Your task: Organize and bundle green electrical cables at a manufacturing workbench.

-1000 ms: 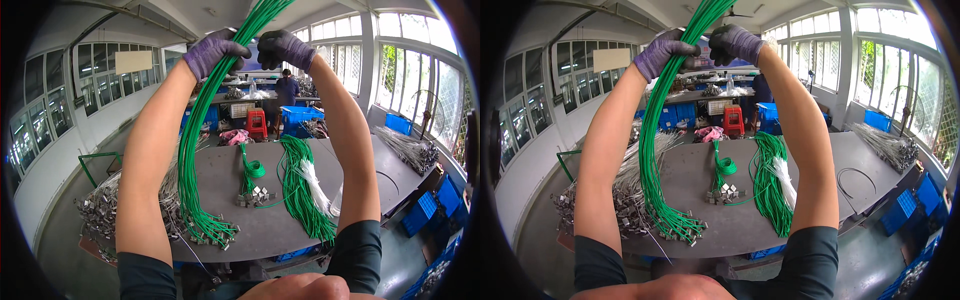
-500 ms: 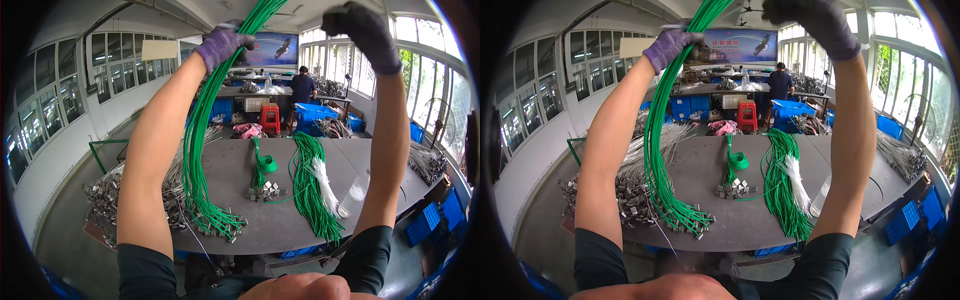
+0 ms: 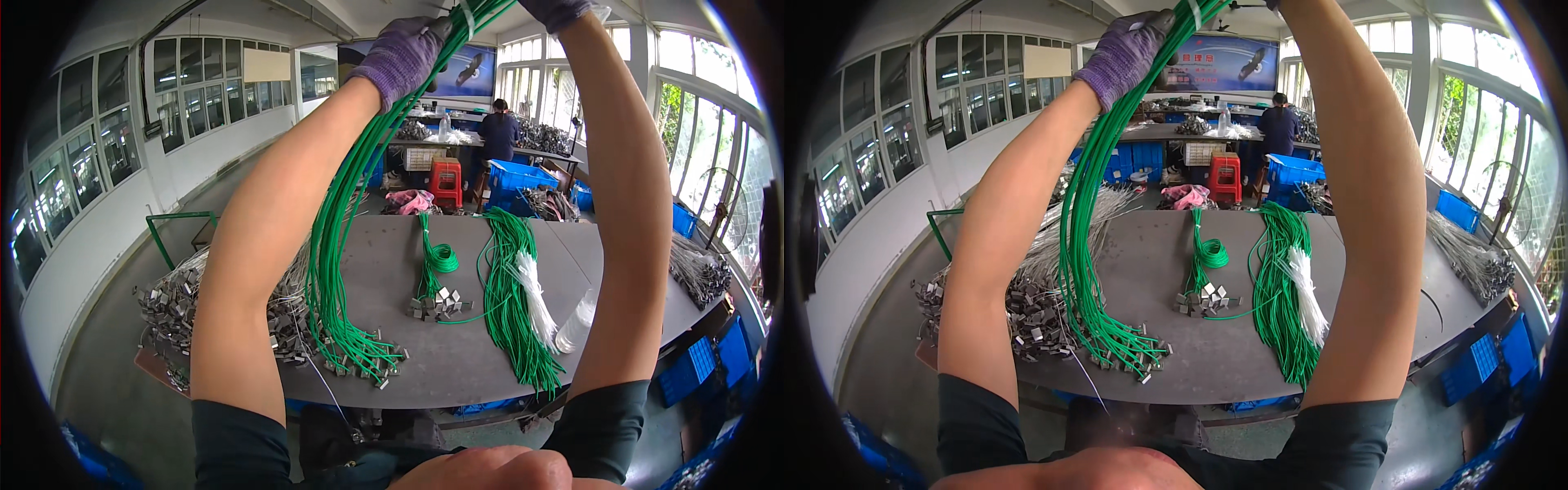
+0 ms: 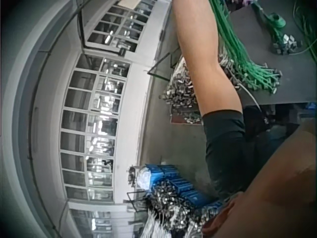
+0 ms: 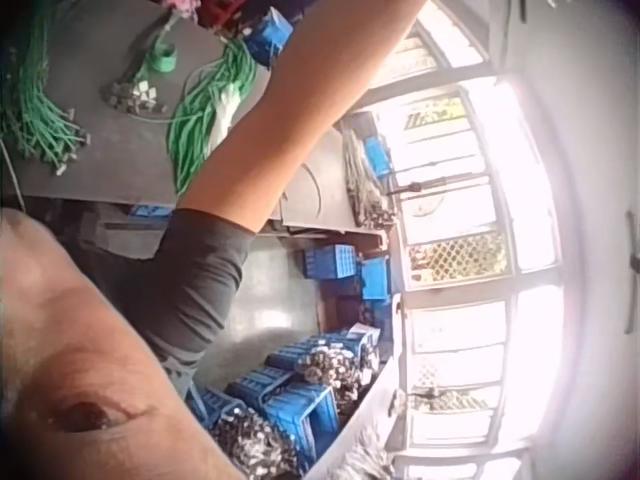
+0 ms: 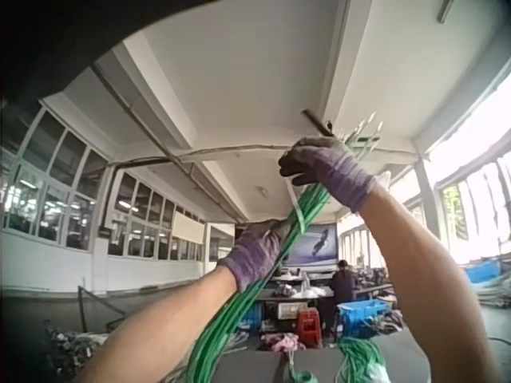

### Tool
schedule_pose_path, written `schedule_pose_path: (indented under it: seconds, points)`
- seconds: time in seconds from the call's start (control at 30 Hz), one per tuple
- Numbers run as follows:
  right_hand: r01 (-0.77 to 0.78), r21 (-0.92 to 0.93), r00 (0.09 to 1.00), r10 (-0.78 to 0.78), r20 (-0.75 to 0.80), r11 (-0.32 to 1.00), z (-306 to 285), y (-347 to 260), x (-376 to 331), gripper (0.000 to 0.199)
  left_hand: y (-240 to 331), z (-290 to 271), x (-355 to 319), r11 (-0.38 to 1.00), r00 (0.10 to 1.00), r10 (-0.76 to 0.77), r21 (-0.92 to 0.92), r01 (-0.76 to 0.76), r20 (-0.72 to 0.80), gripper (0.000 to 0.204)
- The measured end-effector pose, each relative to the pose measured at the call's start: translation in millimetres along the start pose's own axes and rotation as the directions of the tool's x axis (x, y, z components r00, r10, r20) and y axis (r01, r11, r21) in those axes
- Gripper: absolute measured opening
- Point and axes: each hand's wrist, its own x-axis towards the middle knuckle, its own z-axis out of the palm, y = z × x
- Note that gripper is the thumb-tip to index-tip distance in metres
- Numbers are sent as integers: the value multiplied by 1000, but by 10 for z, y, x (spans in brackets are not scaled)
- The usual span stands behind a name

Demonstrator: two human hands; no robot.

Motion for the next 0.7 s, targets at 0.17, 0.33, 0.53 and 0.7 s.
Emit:
schedule_pose_path:
  seconds: [0.17,0.33,0.53,0.7]
  points:
    - [16,-101,999,-13,30,995,58,136,-36,21,-224,-57,99,971,973,204,153,-186,-110,36]
    - [7,-78,1000,-6,20,997,28,230,-28,21,5,-19,5,776,930,319,614,-147,-181,28]
    - [-10,67,1000,9,8,998,54,165,-10,22,73,-79,-53,539,815,560,813,-220,-151,22]
    - [-300,707,879,-103,466,640,-100,373,184,22,102,-236,114,448,873,488,860,-243,-7,22]
